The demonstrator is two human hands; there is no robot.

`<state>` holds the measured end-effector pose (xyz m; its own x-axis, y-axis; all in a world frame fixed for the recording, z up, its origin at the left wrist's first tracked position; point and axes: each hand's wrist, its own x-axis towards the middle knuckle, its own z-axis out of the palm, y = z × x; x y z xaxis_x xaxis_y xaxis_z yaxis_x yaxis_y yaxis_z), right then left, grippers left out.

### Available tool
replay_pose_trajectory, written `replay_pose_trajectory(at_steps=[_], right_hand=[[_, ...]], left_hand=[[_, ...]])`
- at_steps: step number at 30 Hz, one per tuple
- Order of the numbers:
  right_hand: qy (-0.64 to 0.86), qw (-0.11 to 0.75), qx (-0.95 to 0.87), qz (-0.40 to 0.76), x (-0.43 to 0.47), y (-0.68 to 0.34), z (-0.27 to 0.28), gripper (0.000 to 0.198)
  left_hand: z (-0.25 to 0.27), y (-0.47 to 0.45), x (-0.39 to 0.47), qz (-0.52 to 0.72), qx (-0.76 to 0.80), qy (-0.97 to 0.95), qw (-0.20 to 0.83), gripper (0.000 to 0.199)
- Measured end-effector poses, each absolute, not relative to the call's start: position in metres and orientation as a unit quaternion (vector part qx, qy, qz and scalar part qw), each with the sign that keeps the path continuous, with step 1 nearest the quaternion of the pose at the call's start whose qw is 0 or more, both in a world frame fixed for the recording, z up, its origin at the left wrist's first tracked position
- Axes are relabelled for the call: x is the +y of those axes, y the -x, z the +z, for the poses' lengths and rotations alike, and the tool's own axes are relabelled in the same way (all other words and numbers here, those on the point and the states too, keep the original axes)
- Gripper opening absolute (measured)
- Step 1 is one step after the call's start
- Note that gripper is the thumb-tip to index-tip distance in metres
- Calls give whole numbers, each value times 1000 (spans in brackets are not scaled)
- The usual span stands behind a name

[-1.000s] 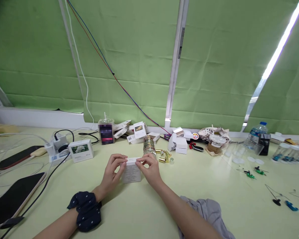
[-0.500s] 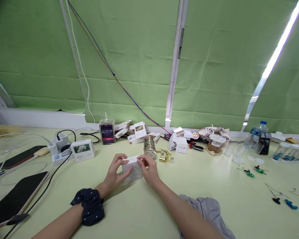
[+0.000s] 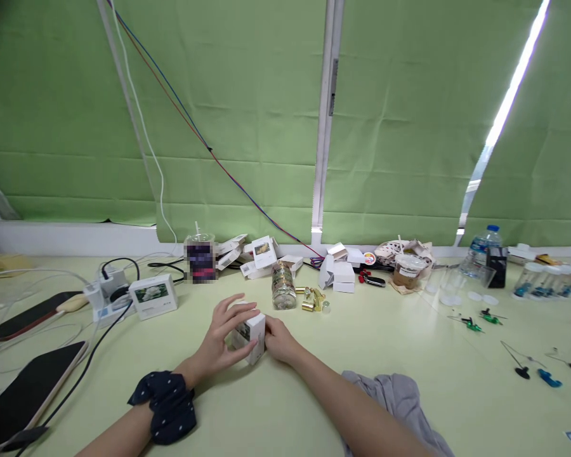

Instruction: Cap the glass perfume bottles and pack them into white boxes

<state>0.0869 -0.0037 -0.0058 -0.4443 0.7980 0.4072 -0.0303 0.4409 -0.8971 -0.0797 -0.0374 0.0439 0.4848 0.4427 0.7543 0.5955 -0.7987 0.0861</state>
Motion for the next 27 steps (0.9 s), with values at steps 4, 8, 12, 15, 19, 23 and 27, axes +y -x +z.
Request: replay_pose_trajectory(at_steps=[4,8,12,15,19,23,27], right_hand=[[341,401,-748,404,-1,-89,-8,33],[339,398,-767,373,-8,-89,-5,37],[355,370,-768,385,-15,-90,-1,43],[380,342,-790,339,-16,-92,0,37],[359,332,-815,312,-16,-94,0,30],[343,333,-825,302,-17,-94,1,28],[347,324,-827,300,-17,-94,2,26]], left_hand=[[38,77,-35,-418,-313,847,100,44],[35,77,-32,-436,-409,788,148,35],[35,98,-20,-413,-530,710,212,34],[36,125,-8,-397,-612,642,237,34],[37,161,7,-413,-689,542,249,35],[35,186,15,-451,-698,493,259,38],[33,198,19,-461,-700,492,236,43]])
